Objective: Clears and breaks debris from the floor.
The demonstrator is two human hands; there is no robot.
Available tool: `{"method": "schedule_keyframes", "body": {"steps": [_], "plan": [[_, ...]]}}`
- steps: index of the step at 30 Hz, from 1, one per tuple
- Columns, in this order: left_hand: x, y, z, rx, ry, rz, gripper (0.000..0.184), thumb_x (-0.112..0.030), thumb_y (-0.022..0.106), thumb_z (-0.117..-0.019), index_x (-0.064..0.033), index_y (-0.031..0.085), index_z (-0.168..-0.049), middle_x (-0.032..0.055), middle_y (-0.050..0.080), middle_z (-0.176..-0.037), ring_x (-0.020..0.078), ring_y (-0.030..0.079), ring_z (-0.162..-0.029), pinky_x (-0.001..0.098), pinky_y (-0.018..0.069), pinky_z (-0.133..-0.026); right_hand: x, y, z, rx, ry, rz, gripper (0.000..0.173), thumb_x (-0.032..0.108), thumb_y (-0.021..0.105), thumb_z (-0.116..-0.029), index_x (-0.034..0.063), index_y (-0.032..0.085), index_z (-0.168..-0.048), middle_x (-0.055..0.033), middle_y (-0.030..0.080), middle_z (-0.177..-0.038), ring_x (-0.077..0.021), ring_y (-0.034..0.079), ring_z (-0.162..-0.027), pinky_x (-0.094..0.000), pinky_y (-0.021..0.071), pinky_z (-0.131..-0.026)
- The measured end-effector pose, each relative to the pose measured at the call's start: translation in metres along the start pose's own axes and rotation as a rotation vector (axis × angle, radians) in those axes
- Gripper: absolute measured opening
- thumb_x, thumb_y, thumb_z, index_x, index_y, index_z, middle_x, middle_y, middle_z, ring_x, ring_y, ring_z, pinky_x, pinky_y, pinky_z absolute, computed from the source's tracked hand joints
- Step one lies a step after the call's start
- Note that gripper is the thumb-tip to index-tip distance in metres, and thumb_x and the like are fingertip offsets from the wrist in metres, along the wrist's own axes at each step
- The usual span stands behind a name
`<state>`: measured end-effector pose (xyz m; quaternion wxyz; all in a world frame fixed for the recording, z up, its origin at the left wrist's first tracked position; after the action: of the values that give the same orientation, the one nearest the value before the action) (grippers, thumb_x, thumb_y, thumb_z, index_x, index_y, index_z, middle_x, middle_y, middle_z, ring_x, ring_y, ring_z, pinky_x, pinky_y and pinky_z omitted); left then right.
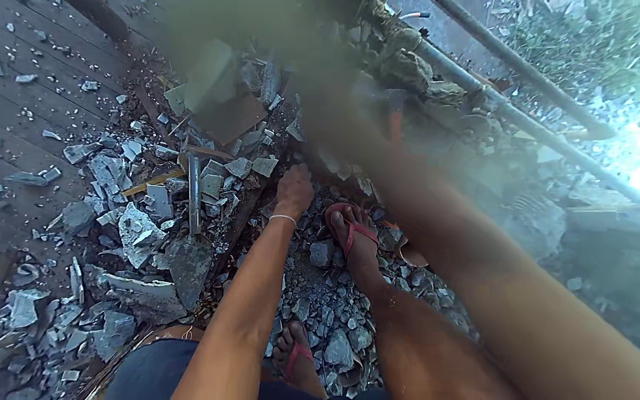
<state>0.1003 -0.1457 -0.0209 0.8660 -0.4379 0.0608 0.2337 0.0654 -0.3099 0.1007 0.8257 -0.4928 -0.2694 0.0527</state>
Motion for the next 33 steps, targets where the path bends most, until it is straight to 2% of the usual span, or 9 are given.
{"method": "schedule_keyframes", "body": {"steps": [3,7,9,11,17,21,26,30,33], "plan": [[0.003,0.002,-0.001,-0.045,-0.041,-0.013,0.044,-0.04,0.049,-0.1085,-0.0022,0.062,-0.125,0.0215,0.068,-0.118,0.0391,0.068,-0.11,0.0564,0.0563,-0.09,0.011,-0.024,-0.017,-0.047,-0.098,-0.019,0.02,0.026,0.055,-0.0989,0.0153,0.072,-0.095,-0.009,0.071,-0.096,-0.0306,0.07,-0.092,-0.0586,0.0561,-0.072],[0.011,0.001,-0.003,-0.128,0.011,0.066,0.036,-0.038,0.05,-0.1085,-0.0064,0.065,-0.118,0.0182,0.069,-0.111,0.0371,0.07,-0.103,0.0549,0.058,-0.085,-0.012,0.023,-0.007,0.048,-0.147,0.107,0.021,0.034,0.059,-0.0983,0.0186,0.072,-0.102,-0.0092,0.071,-0.103,-0.0332,0.07,-0.097,-0.0606,0.0564,-0.071],[0.012,0.003,-0.004,-0.109,0.007,0.079,0.037,-0.037,0.049,-0.109,-0.0059,0.066,-0.117,0.0176,0.07,-0.112,0.0362,0.07,-0.105,0.0546,0.0572,-0.087,-0.017,0.055,0.011,0.108,-0.202,0.174,0.017,0.028,0.065,-0.0959,0.0168,0.075,-0.104,-0.0126,0.07,-0.115,-0.0373,0.066,-0.11,-0.0617,0.0566,-0.077],[0.012,0.002,-0.005,-0.114,-0.015,0.085,0.035,-0.036,0.05,-0.1084,-0.0061,0.066,-0.119,0.0169,0.07,-0.114,0.0361,0.07,-0.106,0.0554,0.0571,-0.088,-0.009,0.08,0.033,0.162,-0.342,0.311,0.018,0.02,0.064,-0.0963,0.0144,0.076,-0.108,-0.0167,0.068,-0.123,-0.0404,0.06,-0.12,-0.0629,0.0499,-0.091],[0.017,0.001,-0.003,-0.137,-0.012,0.117,0.028,-0.027,0.054,-0.1053,-0.006,0.067,-0.119,0.0163,0.07,-0.116,0.0348,0.069,-0.108,0.0541,0.0566,-0.092,-0.009,0.122,0.06,0.03,-0.499,0.489,0.02,0.007,0.052,-0.1012,0.0076,0.072,-0.099,-0.0151,0.064,-0.127,-0.0351,0.055,-0.126,-0.0636,0.0328,-0.112],[0.024,-0.001,0.001,-0.121,0.0,0.081,0.03,-0.028,0.054,-0.1056,-0.0049,0.066,-0.12,0.0172,0.07,-0.118,0.0358,0.069,-0.11,0.055,0.0557,-0.093,-0.01,0.12,0.064,0.047,-0.531,0.476,0.02,0.006,0.053,-0.1014,0.0083,0.073,-0.101,-0.0146,0.063,-0.131,-0.0346,0.054,-0.129,-0.0627,0.03,-0.114],[0.029,-0.003,0.004,-0.086,-0.03,0.114,0.033,-0.031,0.053,-0.1058,-0.0054,0.066,-0.121,0.0169,0.069,-0.118,0.0355,0.068,-0.112,0.0564,0.0556,-0.094,-0.021,0.121,0.06,-0.044,-0.541,0.418,0.019,0.015,0.054,-0.1013,0.0135,0.073,-0.102,-0.0099,0.065,-0.122,-0.0318,0.056,-0.122,-0.0598,0.0321,-0.111],[0.034,-0.009,0.011,-0.109,-0.129,0.194,0.03,-0.028,0.057,-0.1028,-0.0069,0.067,-0.121,0.0157,0.07,-0.119,0.0338,0.068,-0.112,0.0567,0.0557,-0.094,-0.02,0.122,0.062,-0.032,-0.495,0.47,0.024,0.011,0.048,-0.1046,0.0107,0.07,-0.113,-0.0109,0.062,-0.135,-0.032,0.055,-0.127,-0.0616,0.0305,-0.113],[0.037,-0.009,0.017,-0.154,-0.195,0.305,0.029,-0.026,0.06,-0.1006,-0.0069,0.067,-0.121,0.0165,0.071,-0.114,0.035,0.07,-0.109,0.0583,0.056,-0.092,-0.017,0.124,0.065,0.012,-0.471,0.469,0.024,0.013,0.049,-0.1032,0.0099,0.073,-0.102,-0.0121,0.063,-0.132,-0.0338,0.053,-0.128,-0.0634,0.0288,-0.111]]}}
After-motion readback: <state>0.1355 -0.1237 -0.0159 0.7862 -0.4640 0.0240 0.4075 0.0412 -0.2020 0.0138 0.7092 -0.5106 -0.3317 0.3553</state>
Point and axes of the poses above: each hand's wrist, its own z-axis away from the middle knuckle, its own y-axis out of the palm, x = y × z, the point moved 8 cm from there along -z, towards the middle knuckle
